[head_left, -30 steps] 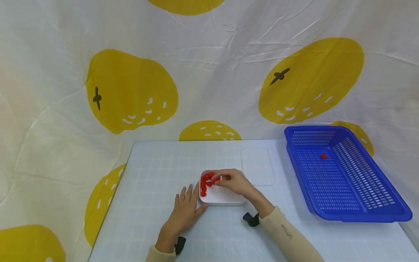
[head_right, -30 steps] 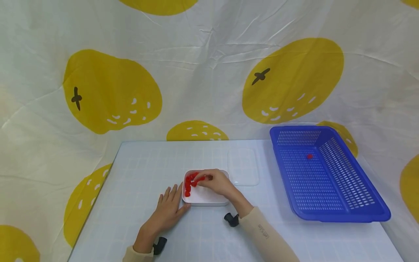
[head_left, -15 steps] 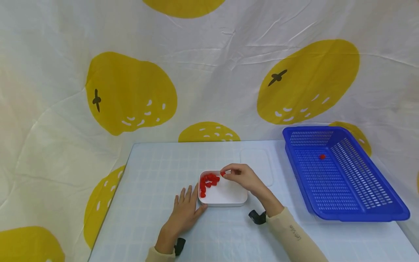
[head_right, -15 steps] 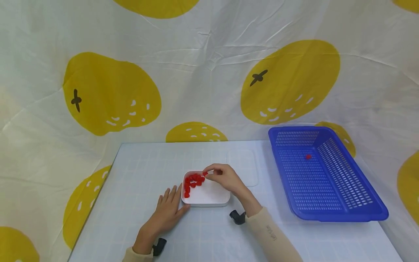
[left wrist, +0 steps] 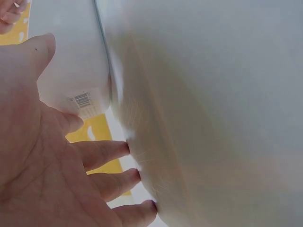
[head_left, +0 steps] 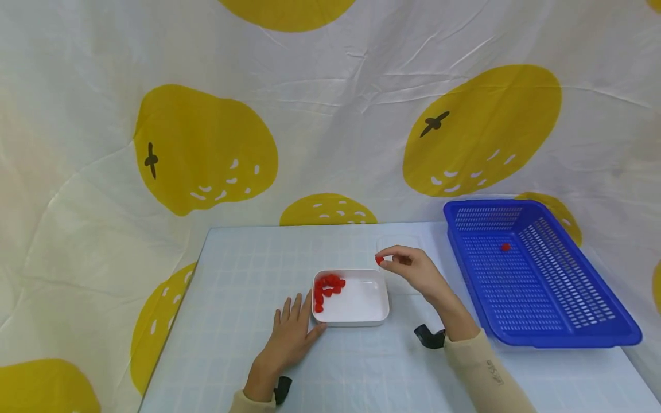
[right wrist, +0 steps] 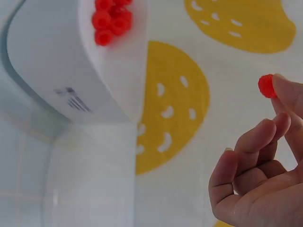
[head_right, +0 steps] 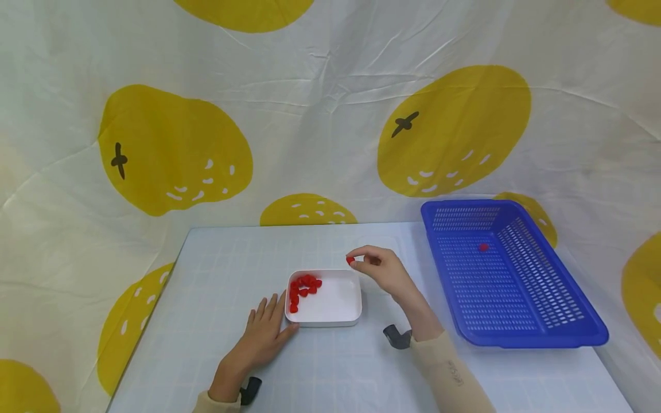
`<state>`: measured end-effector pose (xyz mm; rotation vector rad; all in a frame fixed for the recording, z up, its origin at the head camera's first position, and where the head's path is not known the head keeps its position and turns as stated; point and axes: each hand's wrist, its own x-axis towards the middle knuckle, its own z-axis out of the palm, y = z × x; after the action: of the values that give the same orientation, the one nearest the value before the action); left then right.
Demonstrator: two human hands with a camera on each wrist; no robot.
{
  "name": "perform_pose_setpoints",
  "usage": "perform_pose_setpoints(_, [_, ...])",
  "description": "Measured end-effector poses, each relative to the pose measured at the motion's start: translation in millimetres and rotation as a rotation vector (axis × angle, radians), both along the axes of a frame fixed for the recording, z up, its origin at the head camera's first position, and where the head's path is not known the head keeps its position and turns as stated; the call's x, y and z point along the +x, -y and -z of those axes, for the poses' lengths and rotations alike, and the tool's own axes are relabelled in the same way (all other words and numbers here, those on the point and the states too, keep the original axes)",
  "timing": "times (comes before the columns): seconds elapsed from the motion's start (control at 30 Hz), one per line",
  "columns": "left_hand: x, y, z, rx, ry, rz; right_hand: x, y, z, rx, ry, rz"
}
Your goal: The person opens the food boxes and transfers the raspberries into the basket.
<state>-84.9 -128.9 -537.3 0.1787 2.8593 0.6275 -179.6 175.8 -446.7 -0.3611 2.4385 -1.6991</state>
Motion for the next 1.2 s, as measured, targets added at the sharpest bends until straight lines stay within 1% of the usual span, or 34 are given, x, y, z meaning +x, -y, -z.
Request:
perform_pose_setpoints(0.13, [0.7, 0.2, -0.1, -0.003, -0.001, -0.005, 3.5, -16, -18.0, -0.036, -0.051, 0.010])
perform_pose_setpoints(0.3, [0.3, 0.7, 1.2, 0.000, -0.006, -0.005, 6.3, -38, -41.4, -0.013, -0.104, 0.050])
perform_pose_setpoints(0.37, [0.2, 0.7, 1.6, 0.001, -0.003, -0.007, 6.3, -48, -47.3, 0.003, -0.135, 0.072])
perform_pose_setpoints(0.43, [0.3, 0.6, 2.2, 0.002, 0.000, -0.010, 5.8, -58, -51.6, -0.001, -0.143, 0.088])
perform_pose_setpoints(0.57, [0.6, 0.3, 2.9, 0.001, 0.005, -0.013, 1.8, -79, -58.2, -0.013, -0.124, 0.115])
perform_pose_setpoints(0.63, [0.5, 0.1, 3.6, -0.001, 0.004, -0.013, -1.8, -90, -59.9, -0.018, -0.107, 0.125])
perform_pose_setpoints(0.73, [0.2, -0.4, 4.7, 0.000, 0.006, -0.013, -7.5, -108, -61.4, 0.009, -0.074, 0.159])
perform_pose_setpoints(0.87, [-0.2, -0.7, 5.3, 0.002, 0.003, -0.011, -16.7, -133, -59.2, 0.091, -0.026, 0.208])
perform_pose_setpoints(0.97, [-0.7, -0.4, 5.1, 0.000, 0.000, -0.010, -25.1, -150, -53.8, 0.128, 0.018, 0.254])
perform_pose_setpoints(1.1, [-1.1, 0.1, 4.6, -0.003, -0.001, -0.008, -35.8, -167, -42.8, 0.123, 0.090, 0.327])
perform_pose_setpoints(1.2, [-0.8, 0.1, 4.2, 0.002, -0.001, -0.007, -41.1, -176, -33.8, 0.106, 0.135, 0.348])
